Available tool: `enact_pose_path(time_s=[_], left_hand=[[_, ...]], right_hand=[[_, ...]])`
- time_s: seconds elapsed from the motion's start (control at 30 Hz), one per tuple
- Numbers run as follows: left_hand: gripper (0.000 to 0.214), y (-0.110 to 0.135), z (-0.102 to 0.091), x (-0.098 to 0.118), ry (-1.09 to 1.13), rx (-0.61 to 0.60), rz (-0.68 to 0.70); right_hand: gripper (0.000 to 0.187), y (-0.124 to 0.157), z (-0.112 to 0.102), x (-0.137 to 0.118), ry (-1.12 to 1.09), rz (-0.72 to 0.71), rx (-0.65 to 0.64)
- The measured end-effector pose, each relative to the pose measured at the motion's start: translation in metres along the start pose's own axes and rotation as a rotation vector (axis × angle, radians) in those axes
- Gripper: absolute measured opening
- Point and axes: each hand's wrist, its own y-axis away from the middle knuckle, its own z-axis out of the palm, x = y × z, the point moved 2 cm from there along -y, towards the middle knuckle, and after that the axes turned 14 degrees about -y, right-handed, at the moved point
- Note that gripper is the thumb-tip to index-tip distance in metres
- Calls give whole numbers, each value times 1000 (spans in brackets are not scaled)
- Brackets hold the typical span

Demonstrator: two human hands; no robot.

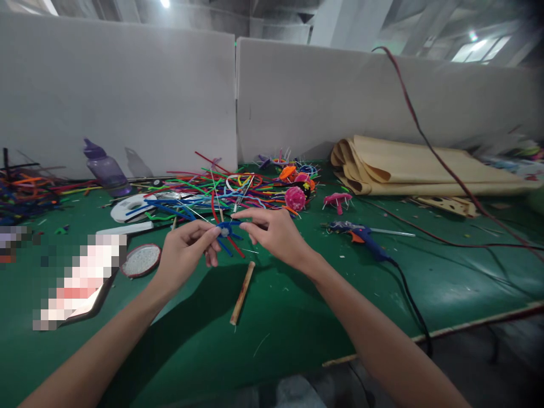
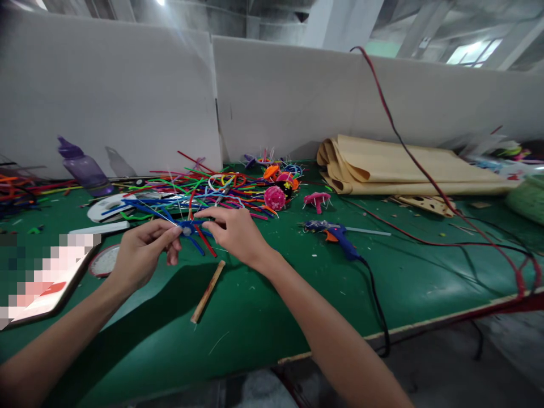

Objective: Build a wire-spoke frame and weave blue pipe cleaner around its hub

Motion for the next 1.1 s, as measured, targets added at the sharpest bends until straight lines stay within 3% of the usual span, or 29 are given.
enact_pose_path(time_s=[0.13, 0.4, 0.57, 0.93, 1.1], left_hand=[[12, -1, 1, -4, 42, 8, -29], [17, -6, 0, -6, 141, -112, -181], [14, -7, -1, -5, 59, -44, -148], [10, -7, 1, -15, 124, 64, -144], [10, -7, 2, -14, 146, 48, -143]], right_hand=[[26, 1, 2, 1, -22, 18, -12], [25, 2, 5, -1, 2, 5, 38], [26, 3, 7, -2, 21, -31, 44], [24, 4, 10, -1, 44, -54, 67], [25, 5, 11, 0, 76, -51, 81]])
